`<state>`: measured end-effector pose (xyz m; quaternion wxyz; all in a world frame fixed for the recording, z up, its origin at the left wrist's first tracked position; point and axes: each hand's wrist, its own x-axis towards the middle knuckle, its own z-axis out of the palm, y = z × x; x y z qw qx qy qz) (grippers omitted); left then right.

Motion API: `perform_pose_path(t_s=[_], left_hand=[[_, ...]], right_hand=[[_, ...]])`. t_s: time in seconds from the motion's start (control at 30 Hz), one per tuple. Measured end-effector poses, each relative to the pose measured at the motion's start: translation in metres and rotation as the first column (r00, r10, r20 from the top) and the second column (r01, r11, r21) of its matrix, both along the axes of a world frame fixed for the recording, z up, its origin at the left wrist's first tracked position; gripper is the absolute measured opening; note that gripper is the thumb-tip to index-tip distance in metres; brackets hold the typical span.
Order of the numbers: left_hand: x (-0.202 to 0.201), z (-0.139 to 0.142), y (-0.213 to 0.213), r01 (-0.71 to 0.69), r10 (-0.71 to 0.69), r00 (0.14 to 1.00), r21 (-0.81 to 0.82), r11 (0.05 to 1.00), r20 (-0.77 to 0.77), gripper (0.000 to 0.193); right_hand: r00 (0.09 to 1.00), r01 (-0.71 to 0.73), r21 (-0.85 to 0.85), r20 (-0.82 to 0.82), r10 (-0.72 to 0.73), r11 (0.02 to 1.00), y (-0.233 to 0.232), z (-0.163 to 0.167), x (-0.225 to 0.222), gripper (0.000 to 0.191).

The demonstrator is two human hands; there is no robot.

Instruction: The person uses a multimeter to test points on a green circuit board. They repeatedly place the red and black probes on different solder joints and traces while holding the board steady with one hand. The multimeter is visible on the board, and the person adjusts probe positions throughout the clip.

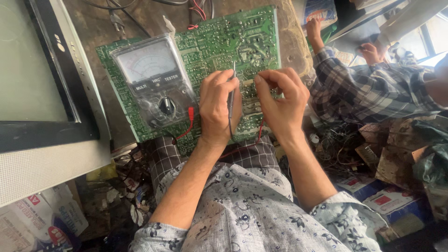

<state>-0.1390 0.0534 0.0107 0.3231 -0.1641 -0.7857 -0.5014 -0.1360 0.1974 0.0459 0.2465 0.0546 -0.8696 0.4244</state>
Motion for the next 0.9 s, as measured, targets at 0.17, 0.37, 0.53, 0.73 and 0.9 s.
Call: perform_pose_path(t_s=[0.17,0.37,0.53,0.73,0.9], left_hand=[[-0.002,0.001,0.0,-0.01,0.012,0.999,-0.041,0.999,0.043,0.029],[-0.004,0.001,-0.002,0.002,0.0,0.999,-0.035,0.999,0.042,0.028],[-0.004,0.001,-0.002,0.005,-0.006,0.998,0.003,1.0,0.063,0.028],[-0.004,0.002,-0.003,0.006,-0.008,0.998,0.03,1.0,0.063,0.028],[-0.005,0.002,-0.002,0.002,-0.005,0.997,0.048,0.999,0.073,0.027]], right_hand=[[1.0,-0.004,0.05,-0.02,0.005,0.999,-0.006,-0.001,-0.02,0.009],[0.998,-0.036,0.194,-0.05,0.047,0.98,-0.009,-0.002,-0.029,0.01],[0.996,-0.067,0.223,-0.036,0.077,0.973,-0.012,-0.004,-0.034,0.009],[0.994,-0.111,0.227,0.003,0.114,0.968,-0.014,-0.004,-0.036,0.009],[0.99,-0.141,0.222,0.048,0.134,0.965,-0.012,-0.002,-0.037,0.01]])
